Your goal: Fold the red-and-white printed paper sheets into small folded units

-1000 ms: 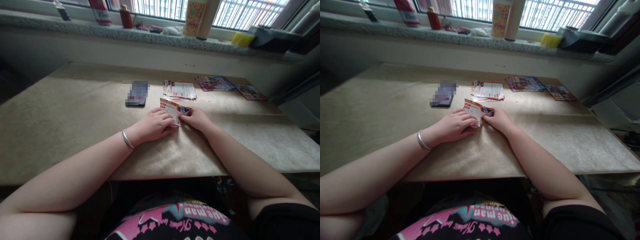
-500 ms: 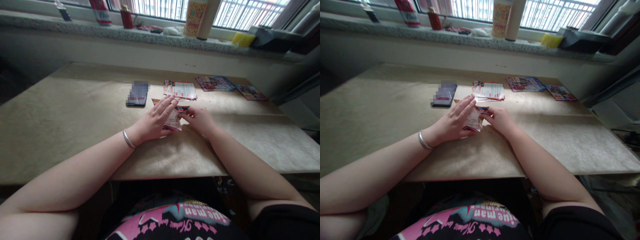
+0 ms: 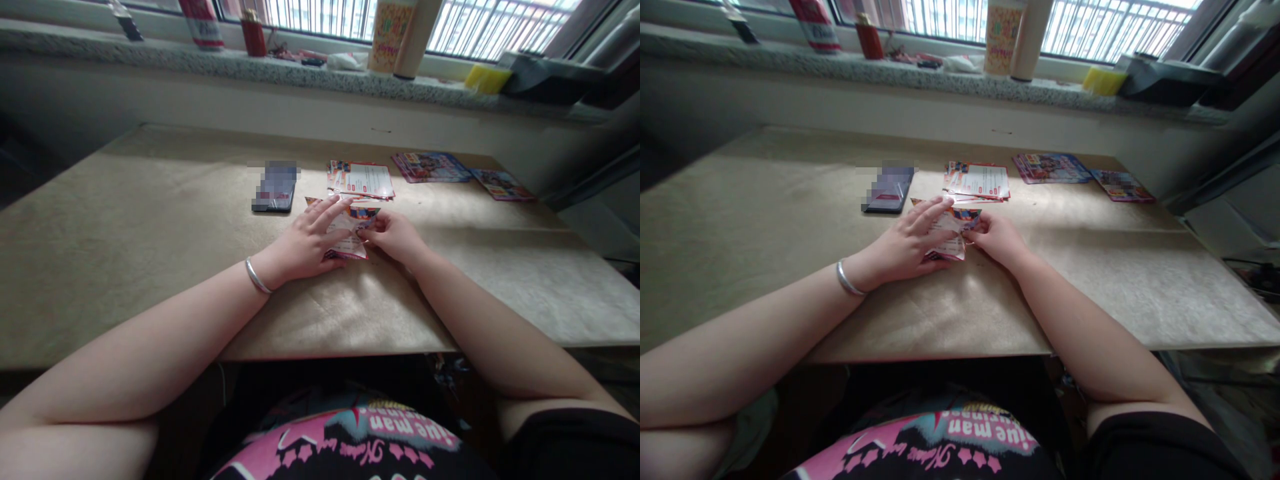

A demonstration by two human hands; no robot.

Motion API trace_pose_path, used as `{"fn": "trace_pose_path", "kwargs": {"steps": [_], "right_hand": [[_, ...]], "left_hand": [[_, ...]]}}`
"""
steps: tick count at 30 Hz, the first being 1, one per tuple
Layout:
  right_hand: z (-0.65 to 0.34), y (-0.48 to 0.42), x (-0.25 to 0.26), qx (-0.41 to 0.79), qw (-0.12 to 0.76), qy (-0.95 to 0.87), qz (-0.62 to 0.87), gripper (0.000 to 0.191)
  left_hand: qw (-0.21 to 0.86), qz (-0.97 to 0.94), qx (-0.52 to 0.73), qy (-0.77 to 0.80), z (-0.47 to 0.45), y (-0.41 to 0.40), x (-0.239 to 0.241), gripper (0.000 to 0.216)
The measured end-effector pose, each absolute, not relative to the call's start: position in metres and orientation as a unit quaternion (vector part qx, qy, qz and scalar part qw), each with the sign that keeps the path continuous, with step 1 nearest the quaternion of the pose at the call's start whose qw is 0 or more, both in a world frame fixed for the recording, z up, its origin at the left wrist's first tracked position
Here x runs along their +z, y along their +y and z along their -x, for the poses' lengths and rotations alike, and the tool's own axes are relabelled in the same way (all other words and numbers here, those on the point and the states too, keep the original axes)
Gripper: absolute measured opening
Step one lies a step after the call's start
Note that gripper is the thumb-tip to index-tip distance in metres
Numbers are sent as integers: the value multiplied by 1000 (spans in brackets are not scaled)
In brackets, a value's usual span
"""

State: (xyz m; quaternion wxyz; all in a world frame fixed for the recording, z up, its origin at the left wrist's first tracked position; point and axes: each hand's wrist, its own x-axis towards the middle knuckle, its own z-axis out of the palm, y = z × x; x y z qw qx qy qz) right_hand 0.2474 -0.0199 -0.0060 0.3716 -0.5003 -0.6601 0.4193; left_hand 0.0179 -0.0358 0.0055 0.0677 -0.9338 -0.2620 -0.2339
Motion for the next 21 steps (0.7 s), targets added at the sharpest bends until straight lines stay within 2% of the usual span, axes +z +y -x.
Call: {"fn": "trace_pose_path", "kwargs": {"steps": [5,10,21], "right_hand": [[-248,-19,-6,420,366,-631,540,20],[-250,-17,-9,440,377,-635,510,20],[-257,-11,-16,442,372,-655,488,24]], "left_hand": [[103,934,-232,-250,-17,-37,5,33],[144,937,-205,-245,-22,-41,8,32],[107,957,-156,-221,-26,-40,8,32]]}}
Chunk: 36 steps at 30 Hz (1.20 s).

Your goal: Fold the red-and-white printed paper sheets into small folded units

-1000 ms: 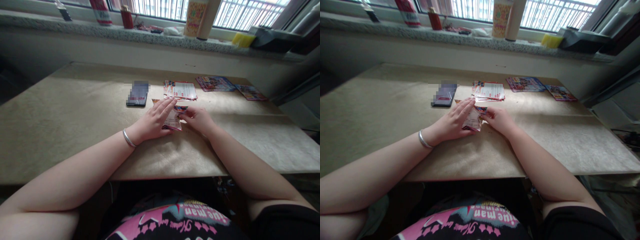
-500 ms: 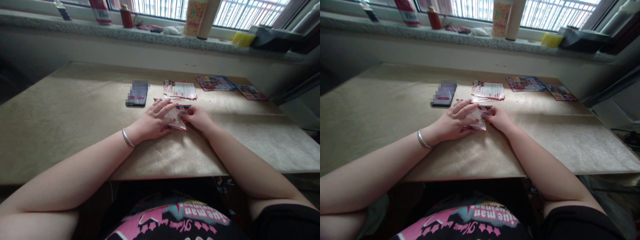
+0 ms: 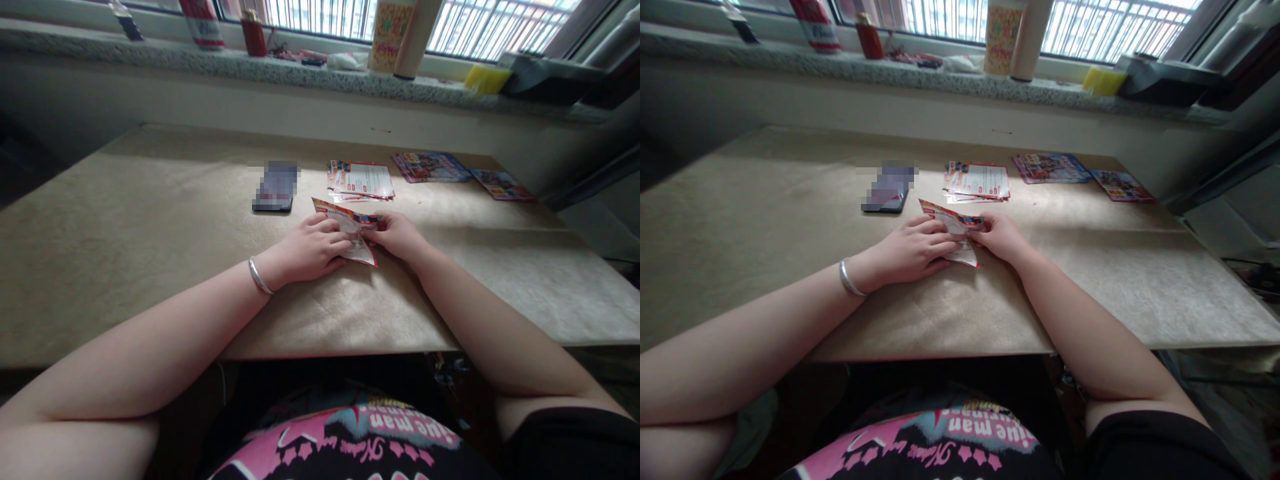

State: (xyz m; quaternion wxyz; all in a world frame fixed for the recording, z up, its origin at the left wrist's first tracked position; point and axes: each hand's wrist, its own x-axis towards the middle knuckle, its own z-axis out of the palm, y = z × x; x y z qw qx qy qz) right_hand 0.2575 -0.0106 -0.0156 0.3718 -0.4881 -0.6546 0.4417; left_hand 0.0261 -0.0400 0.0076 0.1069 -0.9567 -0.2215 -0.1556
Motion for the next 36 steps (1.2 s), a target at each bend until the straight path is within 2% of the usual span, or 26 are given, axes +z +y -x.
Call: {"fn": "trace_pose_path", "kwargs": {"steps": [16,22,27,31,36], "right_hand": [[-256,-13,-9,463,349,-647,495,27],[-255,-13,-11,458,366,-644,491,27],[-256,-15,-8,422,362,-678,481,24],[-256,-21,-3,374,339,-712,488,15],[-256,-24,-2,332,323,-740,488,10]], "left_hand": [[138,949,-109,-262,-31,-45,5,42],[161,936,-137,-283,-28,-42,3,35],[146,916,-234,-292,-22,-34,-1,59],[136,923,-246,-262,-19,-30,-1,87],[121,923,-236,-280,-19,-30,3,89]]}}
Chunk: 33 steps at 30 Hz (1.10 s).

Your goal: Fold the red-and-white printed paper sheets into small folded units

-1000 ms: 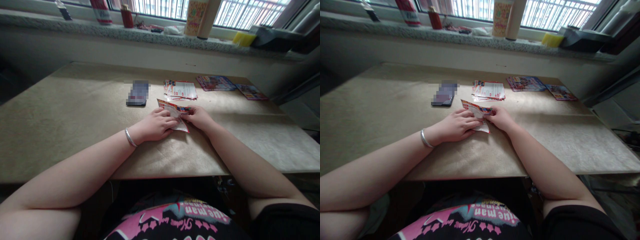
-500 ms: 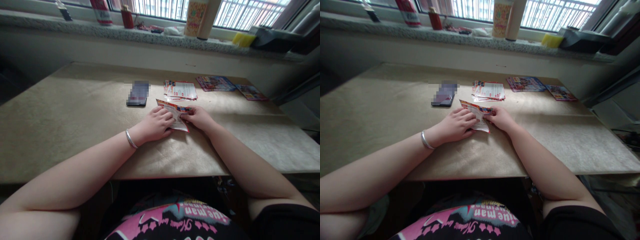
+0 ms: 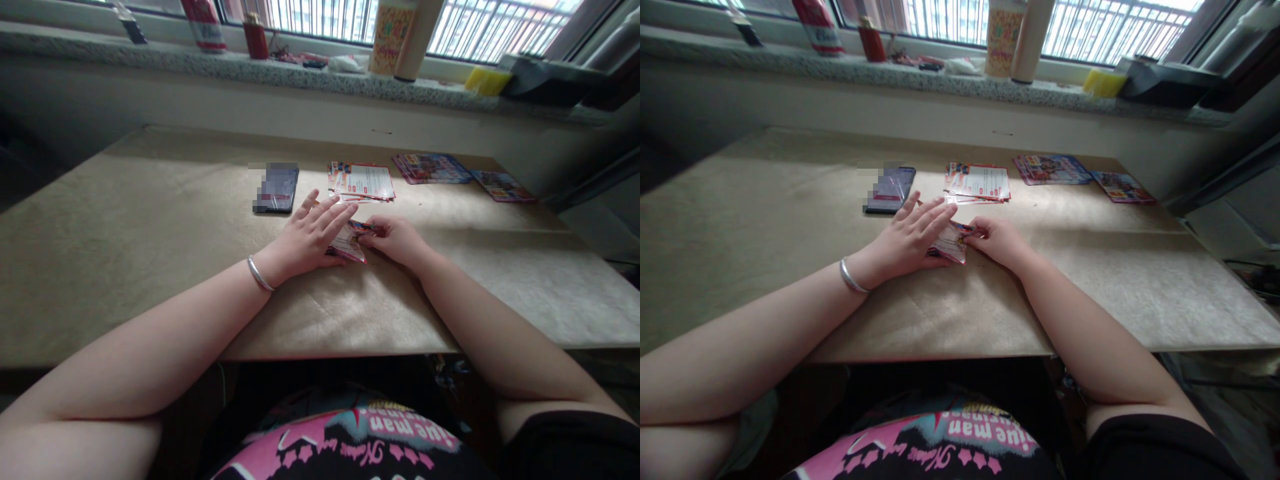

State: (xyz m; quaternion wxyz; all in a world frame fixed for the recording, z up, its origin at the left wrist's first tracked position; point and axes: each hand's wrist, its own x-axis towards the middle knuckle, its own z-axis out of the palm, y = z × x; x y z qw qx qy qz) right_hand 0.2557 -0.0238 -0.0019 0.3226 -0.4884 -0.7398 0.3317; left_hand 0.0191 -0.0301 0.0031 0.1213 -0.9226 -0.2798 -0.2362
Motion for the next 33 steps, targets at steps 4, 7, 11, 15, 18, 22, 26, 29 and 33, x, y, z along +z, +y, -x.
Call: {"fn": "trace_pose_path", "kwargs": {"steps": [4,7,11,15,18,22,26,29,33], "right_hand": [[-253,-25,0,354,355,-723,474,14],[-251,-28,3,367,377,-710,467,19],[-249,-30,4,378,384,-707,459,21],[-248,-29,1,422,399,-690,432,24],[-247,-27,-1,445,408,-676,423,26],[-245,-24,-1,453,432,-653,426,30],[-243,-25,2,444,455,-636,438,38],[-243,-28,4,427,452,-651,436,41],[-242,-32,4,396,434,-685,431,42]], "left_hand": [[114,917,-252,-289,-19,-30,6,88],[115,910,-264,-297,-19,-30,6,91],[117,901,-265,-322,-19,-30,4,90],[114,890,-270,-348,-19,-29,3,82],[111,886,-271,-359,-19,-28,5,72],[97,887,-277,-356,-18,-27,8,60],[84,880,-306,-353,-19,-27,7,51],[81,872,-324,-357,-20,-26,6,46],[72,860,-350,-364,-20,-23,4,38]]}}
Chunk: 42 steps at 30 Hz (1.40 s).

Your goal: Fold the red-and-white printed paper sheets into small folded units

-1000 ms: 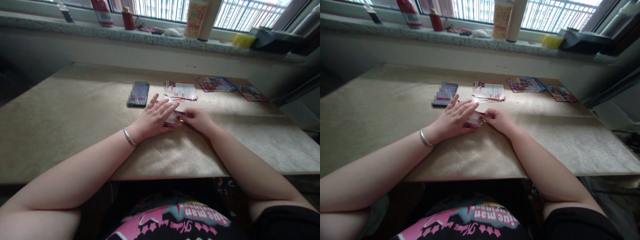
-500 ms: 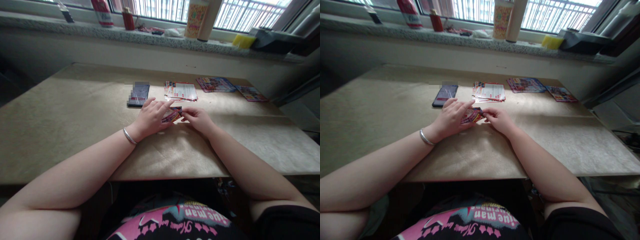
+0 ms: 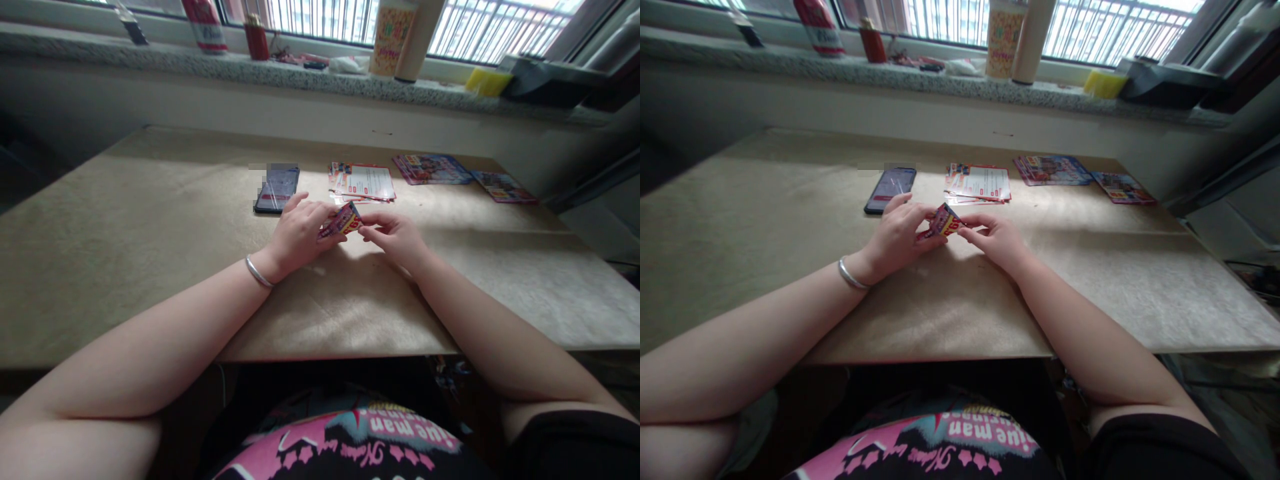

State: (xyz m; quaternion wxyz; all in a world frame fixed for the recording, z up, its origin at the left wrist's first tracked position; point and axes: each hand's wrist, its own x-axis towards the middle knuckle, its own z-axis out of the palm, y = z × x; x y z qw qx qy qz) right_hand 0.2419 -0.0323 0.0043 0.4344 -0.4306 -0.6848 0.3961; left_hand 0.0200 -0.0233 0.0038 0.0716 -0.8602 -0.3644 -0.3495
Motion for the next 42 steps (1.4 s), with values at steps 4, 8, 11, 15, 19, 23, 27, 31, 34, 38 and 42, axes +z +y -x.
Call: {"fn": "trace_pose_path", "kwargs": {"steps": [4,8,11,15,19,23,27,31,34,38,42], "right_hand": [[-238,-38,7,303,452,-732,410,30],[-235,-42,11,191,455,-778,390,19],[-235,-43,12,143,453,-797,374,16],[-234,-45,15,81,460,-800,377,16],[-232,-49,18,52,455,-801,386,16],[-232,-49,16,57,451,-804,384,14],[-233,-48,14,63,459,-795,391,12],[-232,-48,14,112,457,-785,402,14],[-232,-48,13,115,472,-780,393,11],[-232,-47,13,94,501,-777,368,7],[-234,-48,17,48,512,-778,362,4]], "left_hand": [[67,855,-356,-372,-19,-22,4,32],[70,854,-355,-373,-19,-22,5,30],[57,853,-361,-372,-20,-22,6,29],[27,848,-393,-354,-21,-24,7,28],[14,836,-425,-348,-25,-29,11,25],[14,830,-424,-362,-27,-34,15,25],[9,825,-442,-352,-27,-35,15,21],[-15,818,-476,-323,-26,-33,11,14],[-46,814,-492,-305,-26,-32,9,11],[-73,807,-499,-307,-28,-32,9,10],[-67,807,-502,-304,-28,-31,9,9]]}}
